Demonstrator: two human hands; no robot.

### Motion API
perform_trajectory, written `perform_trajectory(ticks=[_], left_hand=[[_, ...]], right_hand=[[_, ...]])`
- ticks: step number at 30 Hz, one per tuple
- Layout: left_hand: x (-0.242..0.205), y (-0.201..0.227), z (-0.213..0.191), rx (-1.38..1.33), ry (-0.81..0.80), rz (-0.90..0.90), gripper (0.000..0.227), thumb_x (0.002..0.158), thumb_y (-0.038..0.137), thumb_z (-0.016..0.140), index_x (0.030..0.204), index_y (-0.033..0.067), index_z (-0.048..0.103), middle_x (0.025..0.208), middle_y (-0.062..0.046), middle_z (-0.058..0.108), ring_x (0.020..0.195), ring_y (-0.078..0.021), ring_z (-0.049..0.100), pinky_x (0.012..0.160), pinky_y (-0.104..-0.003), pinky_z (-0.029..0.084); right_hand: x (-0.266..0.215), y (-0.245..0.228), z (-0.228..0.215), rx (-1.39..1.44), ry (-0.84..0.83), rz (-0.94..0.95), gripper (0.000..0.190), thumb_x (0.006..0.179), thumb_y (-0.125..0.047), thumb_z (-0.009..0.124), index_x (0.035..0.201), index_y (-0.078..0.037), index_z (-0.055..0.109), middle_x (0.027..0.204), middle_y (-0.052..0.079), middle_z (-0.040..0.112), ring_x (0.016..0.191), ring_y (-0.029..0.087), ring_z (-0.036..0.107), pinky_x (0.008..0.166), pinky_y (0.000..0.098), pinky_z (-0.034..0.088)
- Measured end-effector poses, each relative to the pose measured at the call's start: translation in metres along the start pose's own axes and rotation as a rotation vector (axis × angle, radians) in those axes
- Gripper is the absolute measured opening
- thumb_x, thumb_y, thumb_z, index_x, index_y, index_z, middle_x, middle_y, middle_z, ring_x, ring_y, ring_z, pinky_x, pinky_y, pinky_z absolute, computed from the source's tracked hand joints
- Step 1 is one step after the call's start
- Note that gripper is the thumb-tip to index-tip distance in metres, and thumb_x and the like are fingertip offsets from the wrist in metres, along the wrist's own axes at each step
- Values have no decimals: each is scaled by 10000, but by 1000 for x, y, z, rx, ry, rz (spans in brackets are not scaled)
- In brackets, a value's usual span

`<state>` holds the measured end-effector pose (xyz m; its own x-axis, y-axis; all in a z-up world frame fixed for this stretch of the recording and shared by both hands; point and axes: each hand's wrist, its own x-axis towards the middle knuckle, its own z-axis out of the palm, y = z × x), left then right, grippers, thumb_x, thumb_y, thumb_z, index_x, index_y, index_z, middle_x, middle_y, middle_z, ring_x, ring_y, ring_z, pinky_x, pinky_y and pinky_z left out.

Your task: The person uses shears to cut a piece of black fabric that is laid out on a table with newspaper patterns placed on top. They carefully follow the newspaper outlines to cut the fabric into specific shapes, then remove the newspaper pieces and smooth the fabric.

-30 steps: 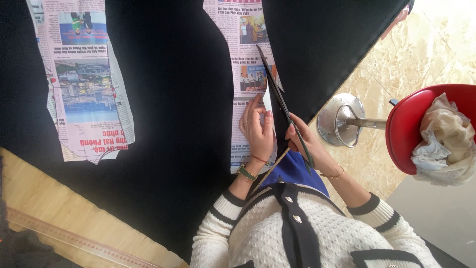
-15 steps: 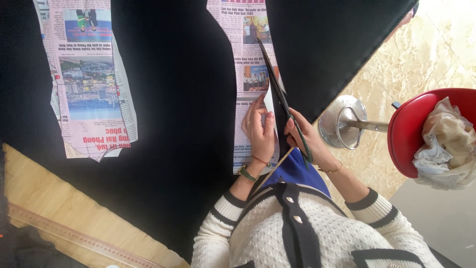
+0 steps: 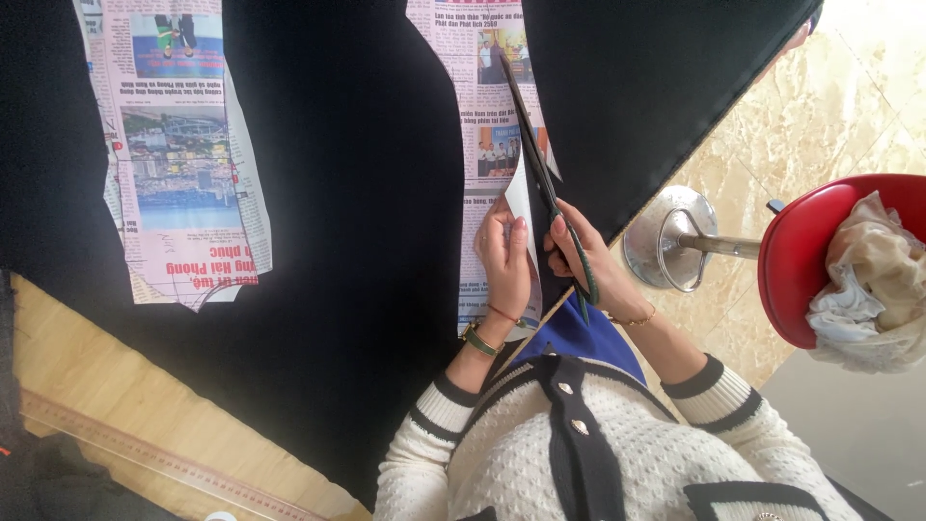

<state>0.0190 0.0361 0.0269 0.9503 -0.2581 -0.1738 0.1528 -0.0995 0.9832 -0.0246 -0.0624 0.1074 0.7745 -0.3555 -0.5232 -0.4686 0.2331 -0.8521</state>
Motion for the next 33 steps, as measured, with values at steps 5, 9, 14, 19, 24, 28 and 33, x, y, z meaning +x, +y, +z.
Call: perform_trajectory(ticks=[5,9,14,19,24,28,33], left_hand=[[2,20,-7,-61,-3,-26,215,1066,343,506,993,143,530,1184,-109,636,1086,-338,561,1020,-442,363],[2,44,-17,-213,-45,-65,203,1077,329,481,1003,147,531,997,-94,598,946,-212,542,921,-397,437],[3,59,-25,-259,-58,-78,214,1083,305,475,977,124,516,912,-47,588,922,-142,529,879,-341,447],[4,66,-30,-314,-70,-102,197,1091,283,463,975,130,504,890,-25,609,900,-113,556,860,-307,464],[3,71,-33,-379,-99,-209,175,1093,332,456,1047,170,501,899,6,519,912,-81,506,863,-279,450],[4,72,-33,-414,-93,-233,177,1095,336,455,1033,174,487,890,40,495,900,-58,493,855,-257,444],[2,79,-34,-441,-72,-223,161,1102,311,446,1021,174,470,893,85,433,931,-26,439,883,-242,413]], right_hand=[[3,2,0,-16,6,6,631,1089,-429,448,1572,-35,351,909,126,526,655,113,542,540,259,474],[9,-4,3,-17,-9,-15,629,1092,-433,432,1573,-35,351,919,141,517,653,120,529,538,250,454],[21,2,5,23,-12,-36,635,1099,-423,434,1577,-18,331,920,120,499,637,101,518,523,229,438],[26,9,3,17,-34,-52,624,1107,-396,437,1591,-26,304,906,115,465,619,95,481,509,209,408],[32,7,3,-41,-22,-52,645,1098,-436,433,1576,-14,336,924,123,492,653,108,519,536,246,453],[39,-2,7,-26,-11,-67,680,1094,-444,453,1577,11,308,930,123,491,652,103,512,539,241,441],[49,4,5,-25,-3,-62,693,1093,-441,477,1566,35,300,932,129,499,644,104,526,535,246,449]])
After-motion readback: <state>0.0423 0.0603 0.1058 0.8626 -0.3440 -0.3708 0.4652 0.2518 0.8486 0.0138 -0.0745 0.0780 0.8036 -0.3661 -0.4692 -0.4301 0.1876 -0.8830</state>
